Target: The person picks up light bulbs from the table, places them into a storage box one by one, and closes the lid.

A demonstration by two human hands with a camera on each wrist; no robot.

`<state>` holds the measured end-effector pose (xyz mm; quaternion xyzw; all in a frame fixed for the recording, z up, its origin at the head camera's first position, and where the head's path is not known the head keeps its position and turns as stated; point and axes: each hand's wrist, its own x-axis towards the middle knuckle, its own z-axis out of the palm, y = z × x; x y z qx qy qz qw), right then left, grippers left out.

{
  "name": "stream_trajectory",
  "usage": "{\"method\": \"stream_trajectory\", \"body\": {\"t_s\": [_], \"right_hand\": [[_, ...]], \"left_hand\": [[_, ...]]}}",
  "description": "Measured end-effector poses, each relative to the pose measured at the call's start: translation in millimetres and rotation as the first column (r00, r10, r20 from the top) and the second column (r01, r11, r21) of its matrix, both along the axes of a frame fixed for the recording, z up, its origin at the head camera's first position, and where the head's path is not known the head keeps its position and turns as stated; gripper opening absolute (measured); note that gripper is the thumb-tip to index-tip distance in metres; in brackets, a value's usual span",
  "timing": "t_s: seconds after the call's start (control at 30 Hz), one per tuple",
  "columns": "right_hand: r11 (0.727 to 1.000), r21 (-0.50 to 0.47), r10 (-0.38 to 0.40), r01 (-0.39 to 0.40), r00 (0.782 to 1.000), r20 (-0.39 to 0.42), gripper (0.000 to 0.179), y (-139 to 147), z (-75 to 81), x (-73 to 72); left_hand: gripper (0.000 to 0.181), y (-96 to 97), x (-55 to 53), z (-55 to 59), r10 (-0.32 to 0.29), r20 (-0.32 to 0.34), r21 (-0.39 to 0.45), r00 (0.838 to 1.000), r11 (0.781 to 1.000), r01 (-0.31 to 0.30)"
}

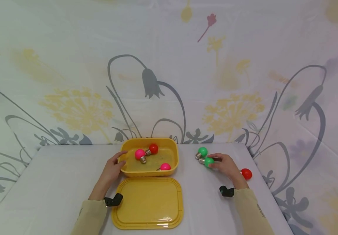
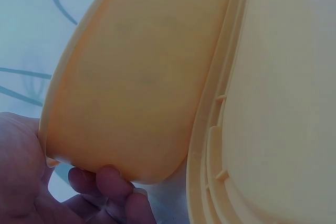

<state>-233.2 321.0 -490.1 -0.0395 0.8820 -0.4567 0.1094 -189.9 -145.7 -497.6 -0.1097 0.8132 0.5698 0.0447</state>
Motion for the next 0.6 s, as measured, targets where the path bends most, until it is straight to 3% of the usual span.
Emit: {"method": "stream_trajectory", "body": {"t_s": [0.33, 0.6], "right_hand": [[1.000, -0.004, -0.027, 0.027, 1.000, 0.014, 0.046, 1.3, -1.4, 2.3], [0.999, -0.054, -0.004, 0.005, 1.000, 0.012, 0.047, 1.8, 0.7, 5.3]], "left_hand": [[0.043, 0.5, 0.6, 0.0, 0.007, 0.011, -0.006, 1.000, 1.000, -0.006], [0.044, 0.8, 1.1, 0.8, 0.006, 0.000, -0.005, 1.000, 1.000, -0.006]]}}
